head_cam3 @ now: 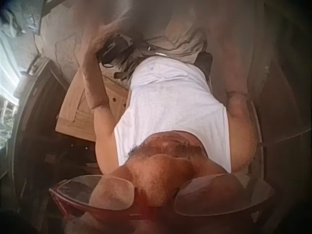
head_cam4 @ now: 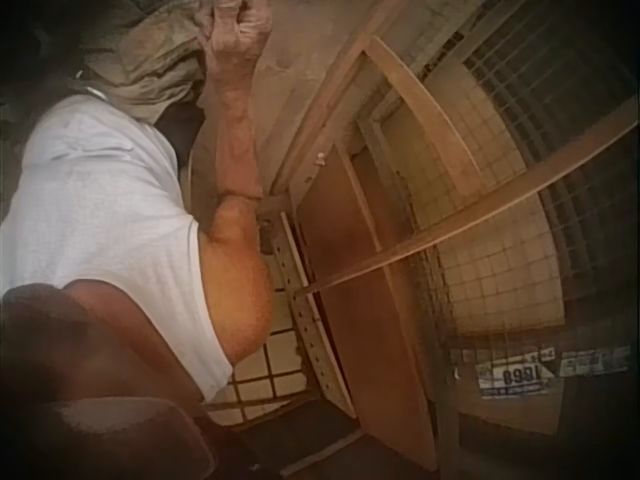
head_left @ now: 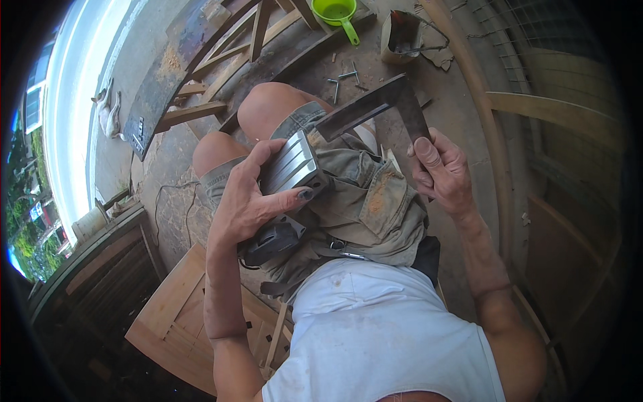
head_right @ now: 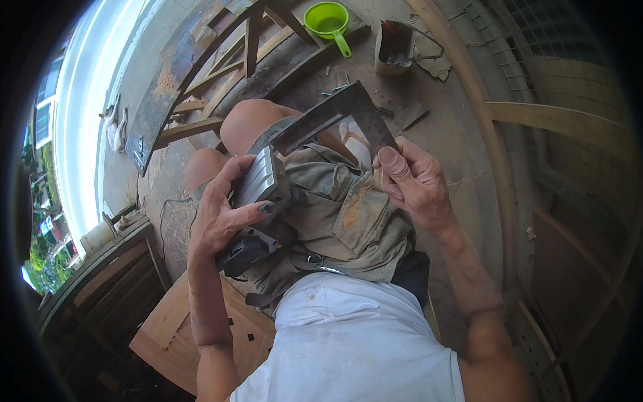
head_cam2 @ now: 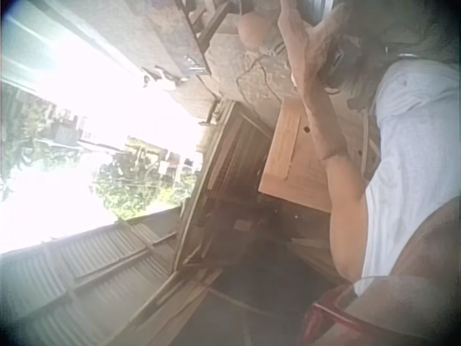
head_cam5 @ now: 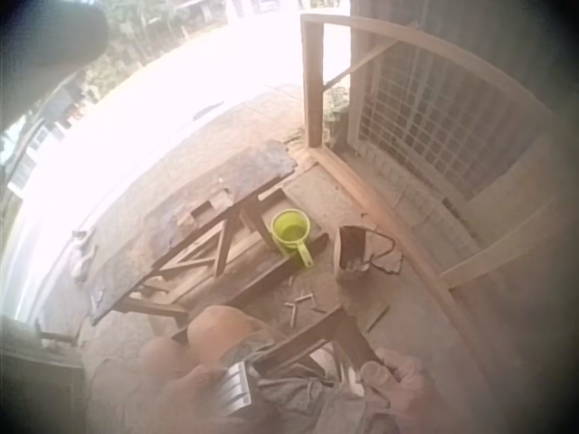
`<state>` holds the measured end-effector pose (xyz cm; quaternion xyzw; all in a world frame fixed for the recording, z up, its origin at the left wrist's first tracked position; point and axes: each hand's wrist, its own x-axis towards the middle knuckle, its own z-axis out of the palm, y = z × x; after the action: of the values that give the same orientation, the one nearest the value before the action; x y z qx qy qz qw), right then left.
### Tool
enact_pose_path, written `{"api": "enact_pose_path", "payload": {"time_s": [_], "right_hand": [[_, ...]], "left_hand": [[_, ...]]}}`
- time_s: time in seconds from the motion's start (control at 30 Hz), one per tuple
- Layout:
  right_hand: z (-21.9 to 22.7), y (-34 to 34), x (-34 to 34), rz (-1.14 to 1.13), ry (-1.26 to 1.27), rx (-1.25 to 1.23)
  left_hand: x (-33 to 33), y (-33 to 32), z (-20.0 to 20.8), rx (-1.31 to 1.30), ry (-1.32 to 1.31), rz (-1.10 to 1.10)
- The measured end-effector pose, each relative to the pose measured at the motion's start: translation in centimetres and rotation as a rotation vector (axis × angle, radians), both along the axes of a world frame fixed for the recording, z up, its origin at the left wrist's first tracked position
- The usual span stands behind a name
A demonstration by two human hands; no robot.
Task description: The person is adjusting the blade and testing the alignment of a wood planer using a square and a screwdriver.
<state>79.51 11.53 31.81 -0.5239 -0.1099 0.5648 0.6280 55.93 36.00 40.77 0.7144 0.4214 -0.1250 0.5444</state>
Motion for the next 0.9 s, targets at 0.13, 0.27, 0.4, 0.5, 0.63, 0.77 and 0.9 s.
{"api": "enact_pose_path", "payload": {"time_s": [0.13, 0.27, 0.4, 0.5, 0.63, 0.77, 0.9], "right_hand": [[0.4, -0.2, 0.0, 0.093, -0.056, -0.033], [-0.1, -0.3, 0.0, 0.069, 0.027, -0.023], [-0.4, -0.2, -0.4, 0.119, -0.025, -0.034], [-0.4, 0.0, -0.1, 0.079, 0.051, -0.016], [-0.6, -0.2, -0.7, 0.041, -0.021, -0.018], [-0.2, 0.4, 0.1, 0.030, 0.063, -0.026], [-1.0, 1.2, 0.8, -0.087, 0.032, 0.002]], "left_hand": [[0.1, 0.0, -0.1, 0.048, -0.049, -0.044], [-0.4, 0.1, -0.7, 0.071, -0.045, -0.034], [-0.1, 0.0, -0.5, 0.075, -0.024, -0.052], [0.0, -0.1, -0.5, 0.071, -0.019, -0.021], [0.0, 0.0, -0.8, 0.078, -0.012, -0.015], [-0.2, 0.2, -0.9, 0.080, -0.043, -0.019], [0.2, -0.1, -0.6, 0.094, -0.017, -0.016]]}}
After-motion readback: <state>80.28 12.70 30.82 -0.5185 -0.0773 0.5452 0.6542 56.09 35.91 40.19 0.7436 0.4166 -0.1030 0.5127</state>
